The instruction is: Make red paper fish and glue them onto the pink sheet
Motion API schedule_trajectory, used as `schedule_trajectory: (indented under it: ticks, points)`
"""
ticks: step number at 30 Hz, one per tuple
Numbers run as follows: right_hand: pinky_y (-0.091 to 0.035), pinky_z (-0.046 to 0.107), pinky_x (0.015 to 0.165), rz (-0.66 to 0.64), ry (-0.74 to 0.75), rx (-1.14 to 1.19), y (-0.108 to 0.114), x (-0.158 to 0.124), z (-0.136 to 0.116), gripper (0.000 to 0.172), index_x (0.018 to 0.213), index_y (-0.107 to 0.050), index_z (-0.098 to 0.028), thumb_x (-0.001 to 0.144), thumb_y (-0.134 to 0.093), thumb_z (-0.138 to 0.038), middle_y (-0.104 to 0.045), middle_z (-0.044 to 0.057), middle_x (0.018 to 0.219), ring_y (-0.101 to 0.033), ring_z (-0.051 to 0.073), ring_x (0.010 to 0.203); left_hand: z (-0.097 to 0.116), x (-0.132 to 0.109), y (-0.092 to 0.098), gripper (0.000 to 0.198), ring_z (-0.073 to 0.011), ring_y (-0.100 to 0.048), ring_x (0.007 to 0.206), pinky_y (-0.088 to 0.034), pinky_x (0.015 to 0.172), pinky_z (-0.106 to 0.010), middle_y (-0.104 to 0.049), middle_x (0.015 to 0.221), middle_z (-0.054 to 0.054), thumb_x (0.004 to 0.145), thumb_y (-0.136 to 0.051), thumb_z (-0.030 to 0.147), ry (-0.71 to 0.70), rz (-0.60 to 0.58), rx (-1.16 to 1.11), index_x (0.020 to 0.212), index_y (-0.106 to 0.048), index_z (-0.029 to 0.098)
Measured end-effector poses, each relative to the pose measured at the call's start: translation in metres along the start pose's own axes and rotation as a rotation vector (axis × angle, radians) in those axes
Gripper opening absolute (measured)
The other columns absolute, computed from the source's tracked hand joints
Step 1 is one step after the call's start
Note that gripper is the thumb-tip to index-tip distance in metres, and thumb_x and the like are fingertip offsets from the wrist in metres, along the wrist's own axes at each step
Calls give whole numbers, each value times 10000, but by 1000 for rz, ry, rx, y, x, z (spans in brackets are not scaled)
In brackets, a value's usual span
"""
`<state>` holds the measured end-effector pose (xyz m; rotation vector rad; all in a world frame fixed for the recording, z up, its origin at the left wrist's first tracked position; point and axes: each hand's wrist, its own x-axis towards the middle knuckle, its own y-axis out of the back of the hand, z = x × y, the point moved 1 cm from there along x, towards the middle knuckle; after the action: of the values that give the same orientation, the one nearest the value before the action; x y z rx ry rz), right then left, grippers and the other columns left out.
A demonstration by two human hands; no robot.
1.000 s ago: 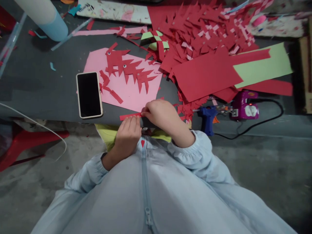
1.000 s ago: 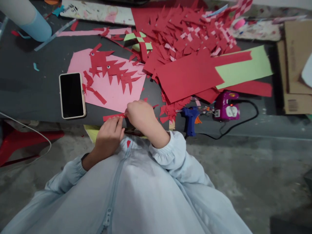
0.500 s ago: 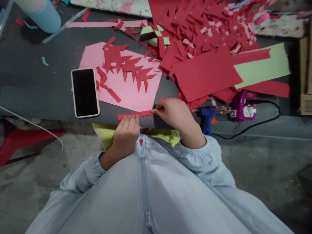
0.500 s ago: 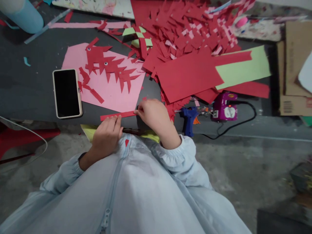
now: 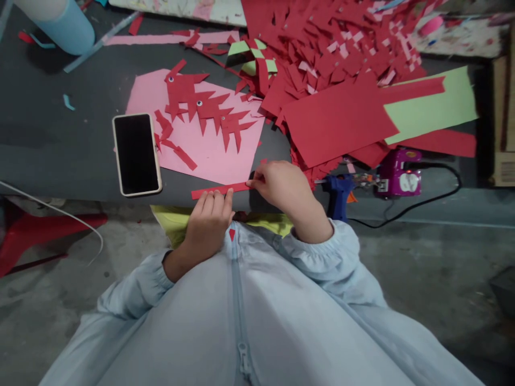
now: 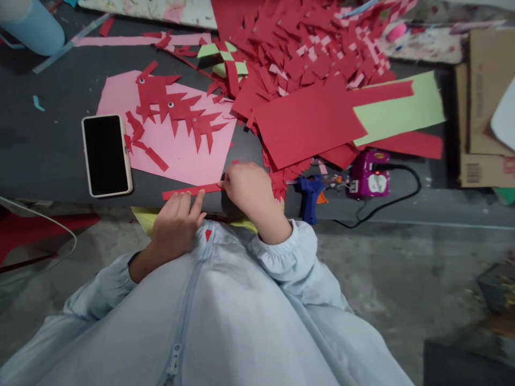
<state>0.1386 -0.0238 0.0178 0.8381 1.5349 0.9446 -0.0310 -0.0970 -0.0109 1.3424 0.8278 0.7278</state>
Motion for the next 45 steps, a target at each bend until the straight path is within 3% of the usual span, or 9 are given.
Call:
schedule_trajectory:
  ticks: [5,14,20,26,34,41,45]
  points:
    - [-357,330,641,-23,-5,-4,2,2,-1,279,981,-764,-157,928,-570,-350,-758,154,971,-668,278,900,2,6,2,512,-274,-661,1014,-470,1078,-472,-684,1064,-147,988,-485,345,-44,18,33,1435,-508,95]
    - [-362,330,631,15,22,-25,2,2,1,308,988,-769,-146,929,-547,-352,-769,156,975,-689,276,893,3,20,-3,531,-261,-623,1005,-422,1104,-525,-658,1096,-123,967,-528,398,-54,-31,8,1462,-487,210]
    - [-383,331,665,42,46,-23,5,-3,-9,318,993,-770,-135,944,-520,-324,-762,172,1004,-690,290,947,-7,6,2,459,-309,-631,1071,-474,1028,-504,-684,1131,-214,993,-421,307,55,135,-40,1329,-610,57]
    - [-383,321,674,64,83,41,-3,-1,-25,316,990,-758,-130,954,-520,-334,-758,159,1014,-681,260,936,-9,1,-3,431,-314,-635,1117,-511,989,-452,-687,1197,-233,976,-425,225,52,175,-67,1275,-628,-9]
    - [-321,310,622,86,1,125,-8,-9,2,290,897,-755,-161,931,-593,-399,-766,115,906,-649,224,810,-9,3,-11,430,-288,-673,1049,-525,977,-412,-715,1096,-211,994,-403,218,-9,260,46,1261,-629,-31]
    - [-293,310,606,96,-63,145,-14,-9,8,286,870,-745,-163,926,-611,-409,-755,113,893,-646,239,813,-6,4,-1,421,-267,-687,949,-544,919,-402,-714,988,-170,1006,-404,246,-18,232,105,1295,-628,36]
    - [-306,316,624,112,-57,120,-16,-8,5,280,855,-744,-162,927,-614,-400,-752,116,895,-642,246,832,-5,5,4,435,-274,-672,1017,-535,942,-409,-702,1031,-172,1014,-393,258,-8,138,95,1354,-586,68]
